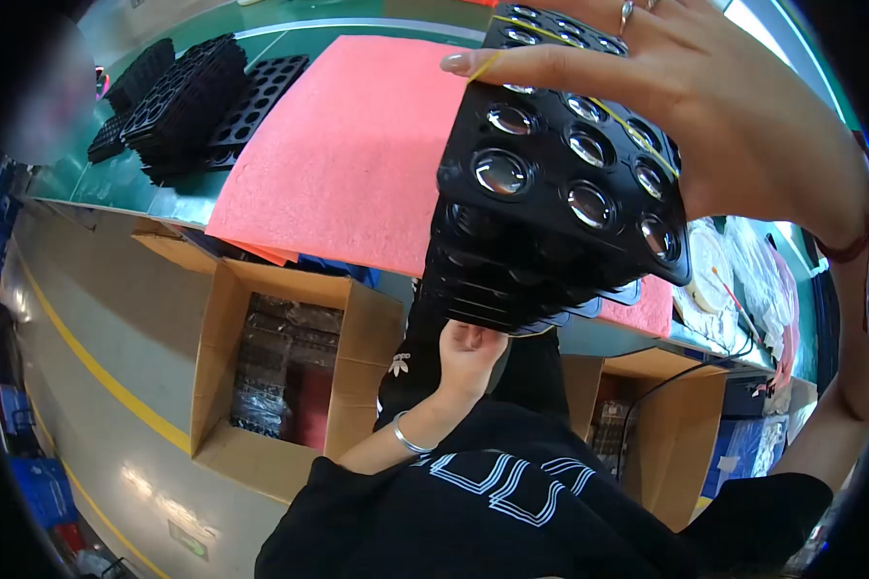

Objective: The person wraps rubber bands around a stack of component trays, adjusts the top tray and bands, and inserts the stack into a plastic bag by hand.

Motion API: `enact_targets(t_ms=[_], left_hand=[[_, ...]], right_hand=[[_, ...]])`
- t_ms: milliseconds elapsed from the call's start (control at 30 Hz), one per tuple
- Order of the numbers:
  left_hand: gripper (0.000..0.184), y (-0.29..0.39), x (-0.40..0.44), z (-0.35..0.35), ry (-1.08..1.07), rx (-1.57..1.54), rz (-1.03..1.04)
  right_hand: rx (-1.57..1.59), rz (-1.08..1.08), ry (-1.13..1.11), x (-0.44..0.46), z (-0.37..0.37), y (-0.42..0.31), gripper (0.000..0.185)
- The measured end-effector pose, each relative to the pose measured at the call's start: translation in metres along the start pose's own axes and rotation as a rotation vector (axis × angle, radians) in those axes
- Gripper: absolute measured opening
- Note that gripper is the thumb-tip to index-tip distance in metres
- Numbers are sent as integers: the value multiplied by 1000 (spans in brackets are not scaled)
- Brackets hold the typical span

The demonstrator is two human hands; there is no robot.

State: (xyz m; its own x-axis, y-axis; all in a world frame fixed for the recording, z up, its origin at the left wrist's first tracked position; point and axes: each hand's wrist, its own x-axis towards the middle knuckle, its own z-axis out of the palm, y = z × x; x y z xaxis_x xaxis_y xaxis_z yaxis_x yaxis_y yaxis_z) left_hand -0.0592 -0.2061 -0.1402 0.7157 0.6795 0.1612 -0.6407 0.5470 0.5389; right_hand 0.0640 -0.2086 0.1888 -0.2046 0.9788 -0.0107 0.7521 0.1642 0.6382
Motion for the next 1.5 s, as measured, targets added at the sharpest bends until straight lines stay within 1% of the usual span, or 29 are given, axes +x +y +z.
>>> enact_targets(t_ms=[67,100,133,233,300,333,367,433,467,500,567,633,700,733,767,833,900,933,1000,1067,1167,1200,1267,1300,1333,1367,1400,1433,1500], left_hand=[[29,0,-3,22,122,145,-9],[29,-11,-1,7,123,150,-16],[29,-17,6,-5,-58,101,59],[28,-18,9,13,145,147,17],[30,-4,16,15,171,120,58],[30,4,18,12,43,237,115],[30,9,15,7,36,242,111],[34,17,5,1,-76,-95,-8],[32,16,-1,6,155,-24,-87],[32,18,-5,3,153,-19,-88],[28,22,-9,-4,180,34,-182],[23,27,-10,-4,223,131,-149],[15,41,-8,-5,111,162,13],[13,49,-7,1,140,193,95],[14,57,-5,5,160,240,166],[15,76,0,21,81,393,332],[13,85,2,22,45,448,423],[13,87,2,22,20,463,418],[13,86,1,26,-19,481,402],[14,79,-2,33,33,595,217],[18,65,-9,27,-60,716,193],[18,62,-12,24,-74,714,174],[5,59,-14,19,-120,703,-34],[5,60,-13,20,-139,694,-50],[6,61,-12,24,-172,748,-92],[7,59,-10,28,-209,797,-134],[30,55,-7,35,-227,797,-65],[31,53,-4,33,-256,788,-51],[31,41,-2,34,-118,641,10]], right_hand=[[39,-7,-14,-2,1,1,86],[63,-14,-22,-3,3,2,84],[73,-22,-30,-2,3,5,83],[150,-48,-62,-2,10,9,78],[200,-76,-84,-1,14,12,76],[227,-91,-92,-1,15,13,76],[260,-106,-106,-1,17,14,75],[320,-140,-126,1,19,14,74],[353,-156,-144,1,21,16,74],[384,-171,-156,2,21,18,74],[462,-201,-184,4,19,22,74],[536,-219,-208,6,15,27,75],[612,-229,-230,10,11,33,76],[646,-234,-235,12,9,36,77],[674,-239,-238,15,5,39,78],[725,-245,-241,21,1,42,81],[771,-243,-236,27,-5,47,84],[791,-238,-225,29,-8,50,86],[840,-217,-179,31,-13,55,89],[908,-187,-75,28,-13,59,93],[1019,-145,174,16,-2,61,81],[1020,-82,321,5,-3,64,77],[963,-12,413,-12,5,73,74],[935,25,457,-21,9,77,72],[948,43,432,-45,11,80,73],[902,83,497,-65,20,80,68],[854,126,560,-86,28,80,63],[807,172,621,-106,36,80,59],[678,349,625,-150,56,91,45]])
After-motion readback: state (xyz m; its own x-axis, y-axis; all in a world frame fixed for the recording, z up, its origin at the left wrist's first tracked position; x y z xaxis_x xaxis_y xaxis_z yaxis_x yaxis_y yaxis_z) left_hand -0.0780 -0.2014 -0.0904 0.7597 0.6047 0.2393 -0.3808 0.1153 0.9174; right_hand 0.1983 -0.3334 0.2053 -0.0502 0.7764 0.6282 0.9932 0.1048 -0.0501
